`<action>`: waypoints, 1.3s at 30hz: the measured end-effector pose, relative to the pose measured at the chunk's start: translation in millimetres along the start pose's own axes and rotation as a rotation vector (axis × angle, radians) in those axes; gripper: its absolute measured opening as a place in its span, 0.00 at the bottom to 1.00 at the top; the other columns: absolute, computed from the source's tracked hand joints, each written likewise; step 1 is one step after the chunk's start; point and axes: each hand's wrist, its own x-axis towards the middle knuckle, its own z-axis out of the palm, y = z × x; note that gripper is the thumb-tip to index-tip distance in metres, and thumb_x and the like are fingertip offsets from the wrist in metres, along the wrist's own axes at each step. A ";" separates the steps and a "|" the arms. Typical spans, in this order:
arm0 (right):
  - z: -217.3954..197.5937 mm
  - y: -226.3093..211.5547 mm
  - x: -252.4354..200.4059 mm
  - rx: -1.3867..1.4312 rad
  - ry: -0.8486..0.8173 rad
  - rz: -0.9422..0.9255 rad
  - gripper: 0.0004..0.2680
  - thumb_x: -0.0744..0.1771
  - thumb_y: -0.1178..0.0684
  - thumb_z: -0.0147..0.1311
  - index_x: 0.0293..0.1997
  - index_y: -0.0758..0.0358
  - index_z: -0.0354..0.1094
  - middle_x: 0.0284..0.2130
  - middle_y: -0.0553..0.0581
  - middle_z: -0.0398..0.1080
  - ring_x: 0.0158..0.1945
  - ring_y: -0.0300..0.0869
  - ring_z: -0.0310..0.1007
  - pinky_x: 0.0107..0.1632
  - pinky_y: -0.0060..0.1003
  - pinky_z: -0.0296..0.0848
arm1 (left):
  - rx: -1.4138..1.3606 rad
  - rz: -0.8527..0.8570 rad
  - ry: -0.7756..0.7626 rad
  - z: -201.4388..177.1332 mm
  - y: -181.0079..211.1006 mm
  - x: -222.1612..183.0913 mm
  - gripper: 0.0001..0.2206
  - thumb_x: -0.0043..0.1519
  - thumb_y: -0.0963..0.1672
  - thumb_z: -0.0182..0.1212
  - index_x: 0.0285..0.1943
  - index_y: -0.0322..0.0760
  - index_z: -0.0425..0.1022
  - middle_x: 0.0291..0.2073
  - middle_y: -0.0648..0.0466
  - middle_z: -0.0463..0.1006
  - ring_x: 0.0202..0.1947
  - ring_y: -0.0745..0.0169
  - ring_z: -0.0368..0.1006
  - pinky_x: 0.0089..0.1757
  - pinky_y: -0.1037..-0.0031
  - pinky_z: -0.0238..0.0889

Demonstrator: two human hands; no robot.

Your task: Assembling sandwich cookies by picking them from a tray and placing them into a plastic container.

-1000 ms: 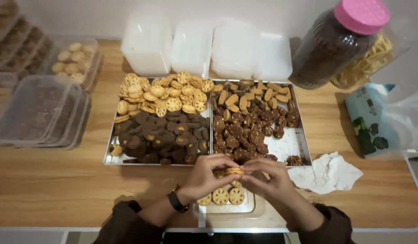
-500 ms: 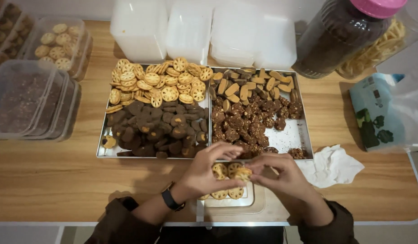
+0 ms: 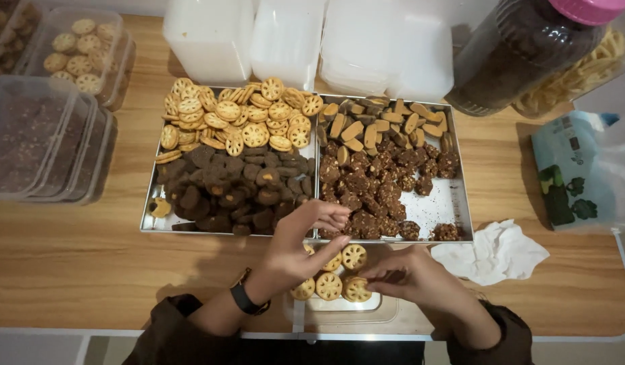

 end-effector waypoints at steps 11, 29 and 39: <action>2.5 -14.7 -0.5 -0.163 0.016 -0.066 0.07 0.63 0.50 0.64 0.43 0.50 0.82 0.29 0.47 0.85 0.20 0.32 0.79 0.25 0.24 0.75 | 0.001 0.036 -0.010 -1.3 -3.8 0.6 0.15 0.63 0.42 0.62 0.58 0.36 0.70 0.46 0.50 0.77 0.46 0.61 0.77 0.48 0.74 0.77; 11.2 5.9 2.3 -0.530 -0.178 -0.418 0.21 0.63 0.50 0.68 0.60 0.66 0.67 0.47 0.57 0.65 0.49 0.50 0.69 0.48 0.44 0.72 | 0.146 -0.060 -0.060 -2.7 -15.3 5.7 0.17 0.63 0.45 0.61 0.59 0.32 0.71 0.47 0.47 0.79 0.46 0.59 0.78 0.46 0.73 0.76; 13.9 6.9 7.1 -0.591 -0.120 -0.510 0.15 0.64 0.53 0.61 0.55 0.61 0.70 0.41 0.55 0.64 0.40 0.47 0.65 0.40 0.43 0.67 | 0.049 -0.040 -0.039 -6.4 -6.5 8.0 0.17 0.64 0.45 0.59 0.59 0.31 0.71 0.46 0.47 0.78 0.45 0.59 0.77 0.47 0.72 0.77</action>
